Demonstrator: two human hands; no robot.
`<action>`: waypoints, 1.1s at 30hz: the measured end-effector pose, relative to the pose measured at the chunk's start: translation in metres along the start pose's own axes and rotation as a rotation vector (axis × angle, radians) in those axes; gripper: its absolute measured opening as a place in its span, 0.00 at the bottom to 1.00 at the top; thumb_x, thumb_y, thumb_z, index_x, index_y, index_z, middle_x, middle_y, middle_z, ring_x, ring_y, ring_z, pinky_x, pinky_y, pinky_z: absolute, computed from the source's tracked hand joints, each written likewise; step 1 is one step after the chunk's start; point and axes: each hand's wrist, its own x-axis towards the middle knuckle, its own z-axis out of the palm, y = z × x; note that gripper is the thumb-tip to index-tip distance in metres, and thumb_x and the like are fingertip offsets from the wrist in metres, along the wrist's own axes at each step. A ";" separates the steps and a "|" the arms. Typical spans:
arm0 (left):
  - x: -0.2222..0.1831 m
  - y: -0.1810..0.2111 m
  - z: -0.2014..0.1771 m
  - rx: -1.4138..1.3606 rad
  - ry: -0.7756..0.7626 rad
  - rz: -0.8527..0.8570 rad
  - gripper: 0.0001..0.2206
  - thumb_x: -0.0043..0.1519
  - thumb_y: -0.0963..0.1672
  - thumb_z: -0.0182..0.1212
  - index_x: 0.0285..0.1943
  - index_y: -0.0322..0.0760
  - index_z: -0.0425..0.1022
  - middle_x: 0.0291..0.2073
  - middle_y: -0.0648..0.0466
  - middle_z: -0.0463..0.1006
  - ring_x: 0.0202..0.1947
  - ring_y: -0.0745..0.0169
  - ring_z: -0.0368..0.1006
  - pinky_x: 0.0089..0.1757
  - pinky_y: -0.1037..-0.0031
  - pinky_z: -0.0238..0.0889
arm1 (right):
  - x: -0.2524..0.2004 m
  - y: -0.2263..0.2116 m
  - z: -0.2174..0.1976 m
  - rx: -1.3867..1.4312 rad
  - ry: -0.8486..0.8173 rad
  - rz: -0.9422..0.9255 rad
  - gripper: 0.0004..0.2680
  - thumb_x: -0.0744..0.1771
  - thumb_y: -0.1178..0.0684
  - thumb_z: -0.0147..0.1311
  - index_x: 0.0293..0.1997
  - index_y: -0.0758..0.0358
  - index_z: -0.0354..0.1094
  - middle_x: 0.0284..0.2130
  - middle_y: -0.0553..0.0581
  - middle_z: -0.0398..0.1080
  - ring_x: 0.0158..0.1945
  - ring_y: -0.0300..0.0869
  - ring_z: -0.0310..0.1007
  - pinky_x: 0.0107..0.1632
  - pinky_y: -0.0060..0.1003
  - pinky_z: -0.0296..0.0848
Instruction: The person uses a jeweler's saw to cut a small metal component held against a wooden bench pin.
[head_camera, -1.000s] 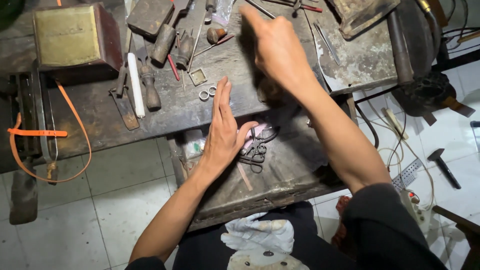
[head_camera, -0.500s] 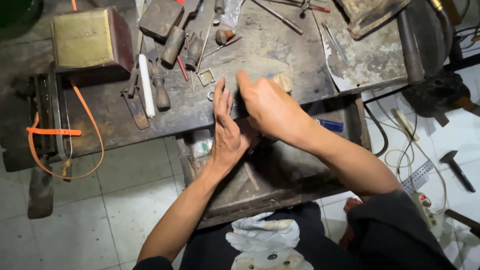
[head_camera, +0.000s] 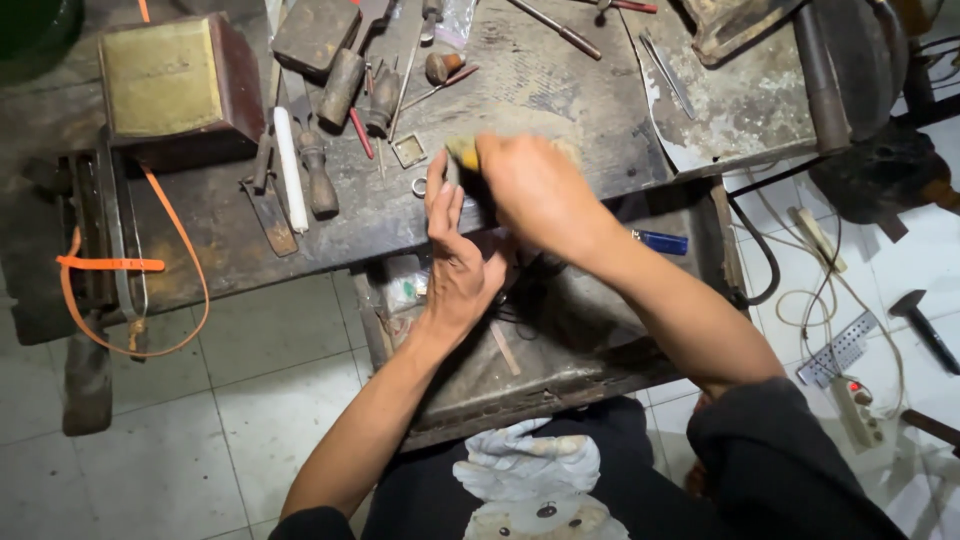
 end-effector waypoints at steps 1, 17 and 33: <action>0.001 0.000 -0.002 0.002 0.001 0.008 0.39 0.58 0.34 0.67 0.72 0.27 0.39 0.74 0.25 0.42 0.72 0.21 0.50 0.64 0.50 0.62 | -0.009 -0.005 -0.003 -0.002 0.008 -0.002 0.11 0.60 0.67 0.53 0.44 0.67 0.65 0.23 0.68 0.73 0.30 0.65 0.79 0.30 0.56 0.78; 0.003 0.008 -0.013 0.090 0.043 0.022 0.38 0.58 0.39 0.74 0.67 0.27 0.43 0.71 0.25 0.48 0.69 0.28 0.58 0.60 0.57 0.67 | -0.040 -0.023 -0.037 -0.016 -0.141 -0.052 0.06 0.62 0.64 0.50 0.40 0.65 0.69 0.29 0.64 0.73 0.37 0.64 0.77 0.35 0.60 0.77; -0.035 0.013 -0.022 0.271 -0.037 0.010 0.12 0.60 0.40 0.71 0.52 0.38 0.82 0.40 0.52 0.86 0.39 0.59 0.84 0.41 0.74 0.77 | -0.133 0.044 -0.017 0.093 0.430 0.096 0.20 0.61 0.67 0.45 0.57 0.60 0.73 0.50 0.57 0.75 0.59 0.52 0.73 0.66 0.45 0.70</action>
